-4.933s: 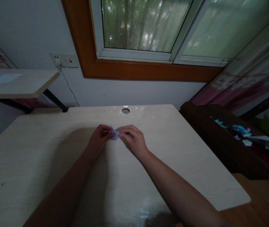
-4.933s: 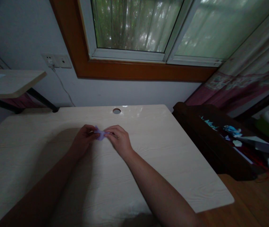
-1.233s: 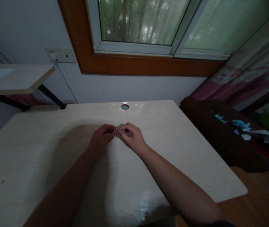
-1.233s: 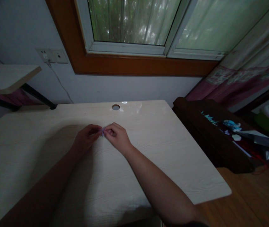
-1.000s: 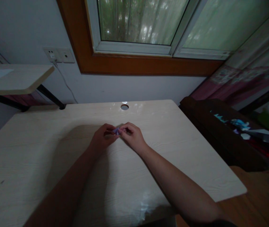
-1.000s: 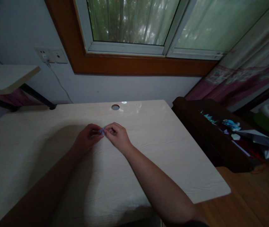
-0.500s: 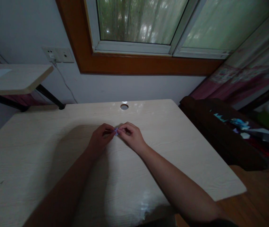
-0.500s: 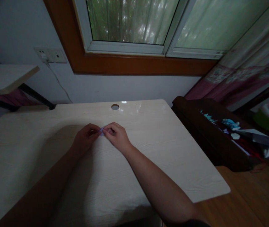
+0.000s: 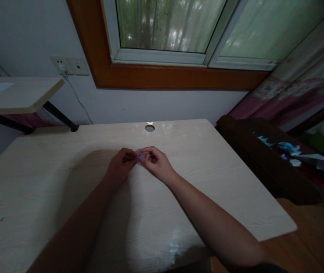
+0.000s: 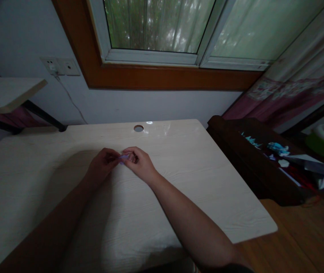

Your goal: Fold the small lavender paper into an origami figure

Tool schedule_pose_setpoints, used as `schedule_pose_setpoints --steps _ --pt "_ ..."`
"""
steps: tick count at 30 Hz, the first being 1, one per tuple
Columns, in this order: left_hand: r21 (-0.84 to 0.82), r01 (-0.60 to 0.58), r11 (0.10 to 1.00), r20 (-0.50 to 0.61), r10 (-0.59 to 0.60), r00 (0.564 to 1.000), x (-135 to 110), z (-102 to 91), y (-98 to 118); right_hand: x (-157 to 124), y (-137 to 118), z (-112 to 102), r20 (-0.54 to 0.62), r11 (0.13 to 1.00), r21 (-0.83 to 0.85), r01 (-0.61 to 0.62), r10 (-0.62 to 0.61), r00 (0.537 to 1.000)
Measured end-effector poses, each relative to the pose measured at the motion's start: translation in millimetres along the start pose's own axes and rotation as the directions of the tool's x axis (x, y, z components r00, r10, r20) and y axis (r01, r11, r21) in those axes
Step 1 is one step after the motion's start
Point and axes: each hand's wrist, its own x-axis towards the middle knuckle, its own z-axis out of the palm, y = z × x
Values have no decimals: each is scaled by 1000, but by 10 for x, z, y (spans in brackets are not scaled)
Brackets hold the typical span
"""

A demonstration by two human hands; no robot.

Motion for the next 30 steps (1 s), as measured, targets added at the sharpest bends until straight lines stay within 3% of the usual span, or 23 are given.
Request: schedule_pose_setpoints --steps 20,26,30 --pt "108 17 994 40 -22 999 18 -15 3 16 -7 -1 -71 993 106 -45 52 996" --pt "33 43 999 9 -43 999 46 -11 -36 52 48 -1 -99 968 237 -80 106 989" --pt "97 54 994 66 -60 996 31 -3 32 69 55 1 -103 947 306 -94 131 986"
